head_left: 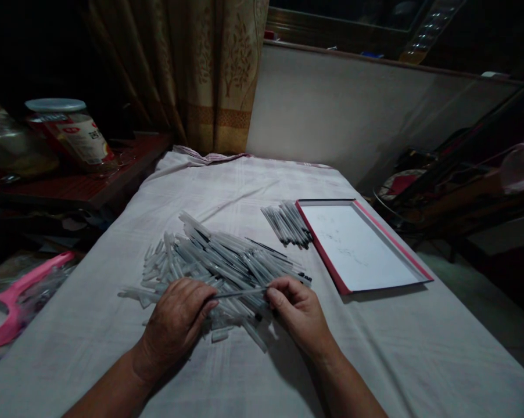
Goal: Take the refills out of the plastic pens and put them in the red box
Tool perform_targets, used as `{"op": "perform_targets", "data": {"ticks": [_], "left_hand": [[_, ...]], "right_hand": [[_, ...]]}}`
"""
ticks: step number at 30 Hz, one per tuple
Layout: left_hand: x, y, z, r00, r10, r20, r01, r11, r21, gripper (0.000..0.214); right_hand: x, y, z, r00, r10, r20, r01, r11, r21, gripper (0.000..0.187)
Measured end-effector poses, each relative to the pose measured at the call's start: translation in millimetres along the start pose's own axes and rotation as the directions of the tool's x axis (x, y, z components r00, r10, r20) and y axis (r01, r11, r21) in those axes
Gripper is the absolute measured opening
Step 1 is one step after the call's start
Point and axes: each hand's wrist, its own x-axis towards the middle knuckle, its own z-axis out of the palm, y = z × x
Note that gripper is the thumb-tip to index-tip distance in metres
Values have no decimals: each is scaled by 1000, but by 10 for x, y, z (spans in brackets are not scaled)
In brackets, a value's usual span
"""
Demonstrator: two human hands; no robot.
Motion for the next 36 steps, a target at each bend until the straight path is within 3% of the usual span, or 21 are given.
{"op": "perform_targets", "data": {"ticks": [7,13,18,24,36], "left_hand": [[-18,-23,-23,999,-7,35,7,1000,0,22],[0,-11,-34,999,-5,34,5,1000,-7,19],[-9,-10,-41,997,-20,68,20,1000,-6,20],[-18,-9,-20,997,-9,73,9,1000,-3,22],[-79,-38,15,995,-5,103,4,1000,2,18]], "right_hand": [[-34,23,-14,979,-205,-25,201,975,-96,11],[-42,27,13,993,-104,-53,94,982,-165,14],[-30,-22,-33,968,-250,-11,245,955,-167,8],[-69,25,-93,991,-129,-21,123,973,-195,12],[-71,-16,-61,995,-96,-2,94,978,-188,14]]}}
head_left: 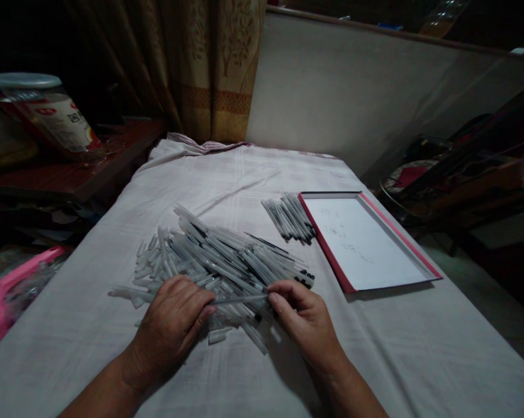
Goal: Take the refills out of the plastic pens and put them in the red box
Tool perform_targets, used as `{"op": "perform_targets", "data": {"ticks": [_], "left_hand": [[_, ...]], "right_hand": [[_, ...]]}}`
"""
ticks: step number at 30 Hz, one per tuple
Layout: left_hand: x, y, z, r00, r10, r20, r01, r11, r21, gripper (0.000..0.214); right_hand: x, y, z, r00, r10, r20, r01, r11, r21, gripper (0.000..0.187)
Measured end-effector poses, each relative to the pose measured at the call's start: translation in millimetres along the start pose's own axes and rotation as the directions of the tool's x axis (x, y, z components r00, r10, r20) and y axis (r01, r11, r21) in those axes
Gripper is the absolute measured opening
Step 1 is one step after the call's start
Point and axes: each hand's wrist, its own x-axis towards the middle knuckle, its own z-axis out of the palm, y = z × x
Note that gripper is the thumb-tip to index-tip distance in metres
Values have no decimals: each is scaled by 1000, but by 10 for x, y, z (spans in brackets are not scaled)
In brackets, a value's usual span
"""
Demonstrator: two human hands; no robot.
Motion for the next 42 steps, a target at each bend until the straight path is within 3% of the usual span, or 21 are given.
{"op": "perform_targets", "data": {"ticks": [3,7,11,16,22,27,31,34,42], "left_hand": [[-4,-6,6,1000,15,-15,-15,1000,8,18],[8,-6,2,1000,25,-7,-25,1000,18,17],[30,0,-12,1000,31,-4,-31,999,13,17],[34,-4,-13,999,36,12,-37,999,11,17],[1,-30,4,999,42,8,-42,999,-4,18],[-5,-32,4,1000,1,5,-1,1000,-30,18],[14,-28,-5,1000,9,-6,-9,1000,-21,15],[18,-25,-16,1000,0,-4,0,1000,-19,14],[-7,-37,-9,1000,-10,-12,9,1000,-25,12]], "right_hand": [[1,-13,-12,1000,-29,7,29,1000,11,12],[-1,-12,-20,998,51,49,-52,998,22,16],[-4,-26,-16,1000,1,30,-2,999,35,10],[-19,-21,6,995,74,63,-78,995,65,17],[72,-55,-164,997,-70,-33,71,996,55,9],[192,23,-525,958,94,-270,-123,988,-91,25],[220,154,-646,969,171,-180,-218,933,-287,29],[220,211,-621,979,141,-144,-187,903,-387,29],[208,173,-584,975,56,-216,-132,925,-357,33]]}}
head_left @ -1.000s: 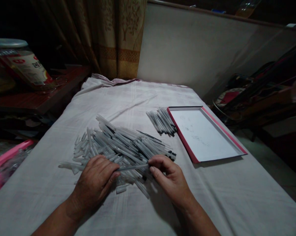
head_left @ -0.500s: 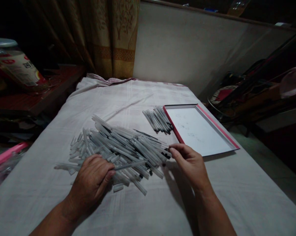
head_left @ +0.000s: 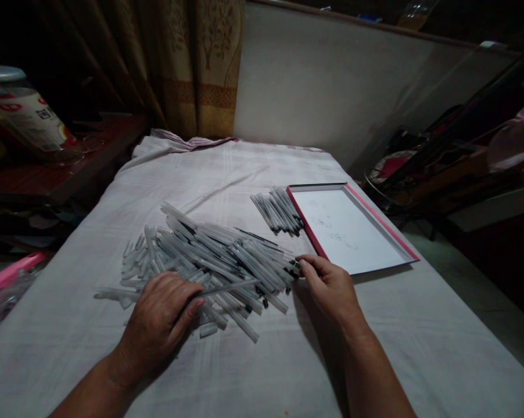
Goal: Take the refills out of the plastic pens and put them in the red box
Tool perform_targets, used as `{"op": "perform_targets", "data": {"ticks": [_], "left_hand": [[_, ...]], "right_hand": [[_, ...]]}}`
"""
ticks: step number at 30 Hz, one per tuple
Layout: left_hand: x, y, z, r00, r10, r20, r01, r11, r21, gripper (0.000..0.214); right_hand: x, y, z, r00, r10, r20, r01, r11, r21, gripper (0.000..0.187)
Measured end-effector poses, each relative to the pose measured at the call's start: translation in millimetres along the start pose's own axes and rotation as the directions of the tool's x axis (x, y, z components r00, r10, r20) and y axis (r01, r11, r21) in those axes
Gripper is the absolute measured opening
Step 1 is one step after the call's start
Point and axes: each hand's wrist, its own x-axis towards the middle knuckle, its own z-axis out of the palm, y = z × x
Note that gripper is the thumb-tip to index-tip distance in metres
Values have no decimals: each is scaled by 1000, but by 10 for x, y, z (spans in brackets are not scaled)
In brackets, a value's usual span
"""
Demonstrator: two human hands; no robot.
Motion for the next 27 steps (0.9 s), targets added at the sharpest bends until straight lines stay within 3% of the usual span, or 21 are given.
{"op": "perform_targets", "data": {"ticks": [3,8,14,16,19,22,27], "left_hand": [[4,11,4,1000,6,-10,-6,1000,0,13],[1,41,17,1000,-2,-12,2,1000,-6,13],[8,24,-4,1000,24,17,-24,999,24,14],[14,-19,-39,1000,15,7,-15,998,57,14],[15,-136,-121,999,-42,-27,45,989,144,15],[7,-274,-209,987,-138,-79,153,957,246,18],[-6,-346,-242,966,-224,-129,251,928,274,20]], "right_hand": [[-79,-119,59,993,-81,82,71,990,120,33],[-257,-314,264,939,-207,274,123,948,293,28],[-285,-356,306,934,-196,299,91,939,331,28],[-229,-323,231,956,-149,253,58,940,335,29],[-123,-254,98,996,-29,81,1,942,335,28],[-64,-197,54,995,47,-89,-17,948,317,29],[-154,-183,255,991,-69,-113,92,972,216,25]]}}
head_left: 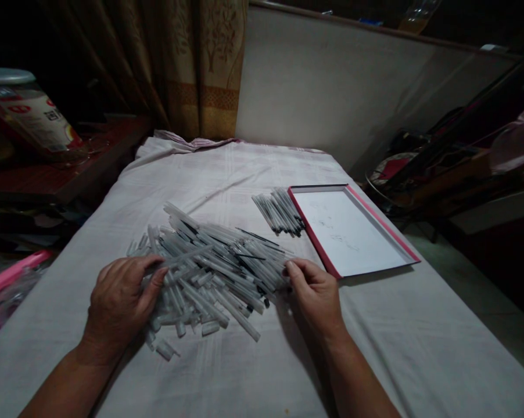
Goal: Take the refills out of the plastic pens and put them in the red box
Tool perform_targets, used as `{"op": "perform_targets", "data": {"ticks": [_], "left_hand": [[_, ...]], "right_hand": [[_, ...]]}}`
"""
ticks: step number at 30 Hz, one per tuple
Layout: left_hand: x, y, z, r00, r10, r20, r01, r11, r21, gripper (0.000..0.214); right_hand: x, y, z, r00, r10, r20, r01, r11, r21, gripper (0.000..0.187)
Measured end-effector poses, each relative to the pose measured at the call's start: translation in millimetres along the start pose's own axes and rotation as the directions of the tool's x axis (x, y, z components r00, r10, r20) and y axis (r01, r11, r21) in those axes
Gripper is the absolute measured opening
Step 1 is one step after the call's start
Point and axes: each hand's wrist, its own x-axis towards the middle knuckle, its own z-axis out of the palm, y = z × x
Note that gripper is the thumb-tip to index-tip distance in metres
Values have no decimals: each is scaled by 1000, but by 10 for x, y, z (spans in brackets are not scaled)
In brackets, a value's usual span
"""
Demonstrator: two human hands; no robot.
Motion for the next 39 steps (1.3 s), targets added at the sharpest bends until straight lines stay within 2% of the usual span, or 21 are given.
{"op": "perform_targets", "data": {"ticks": [4,7,9,13,17,22,27,30,32,34,35,36,39], "left_hand": [[-34,134,32,997,78,-18,-79,992,-102,15],[-53,285,47,990,139,-35,-143,974,-177,14],[-65,395,49,984,171,-42,-176,962,-208,13],[-108,584,54,968,250,18,-235,932,-275,13],[-157,637,68,950,308,50,-272,896,-350,14],[-120,570,48,954,295,55,-273,929,-250,13],[-38,516,7,926,362,105,-325,908,-263,29],[-39,333,0,950,268,159,-195,910,-366,37],[-41,154,-12,980,86,178,-7,915,-403,43],[-27,10,-29,993,-48,107,89,906,-413,41],[-13,-28,-33,991,-122,55,133,914,-383,37],[3,-41,-33,990,-143,22,142,927,-346,32],[49,26,16,998,-63,6,63,968,-245,23]], "right_hand": [[-89,-26,113,973,-191,127,209,968,-142,17],[-100,-84,111,964,-216,156,244,951,-190,16],[-109,-133,102,962,-210,175,238,958,-161,21],[-165,-218,126,924,-176,339,181,983,15,38],[-208,-239,172,884,-47,466,3,996,94,46],[-196,-204,184,858,69,510,-131,988,88,50],[-179,-233,181,845,62,530,-141,984,109,52],[-120,-235,93,891,23,454,-94,987,133,47],[-58,-201,3,954,32,298,-78,987,144,45],[-9,-147,-56,990,53,128,-72,986,148,42],[1,-119,-59,996,45,80,-56,989,138,40],[1,-92,-42,998,20,59,-27,993,112,36],[-39,-32,94,985,-151,89,154,988,-33,25]]}}
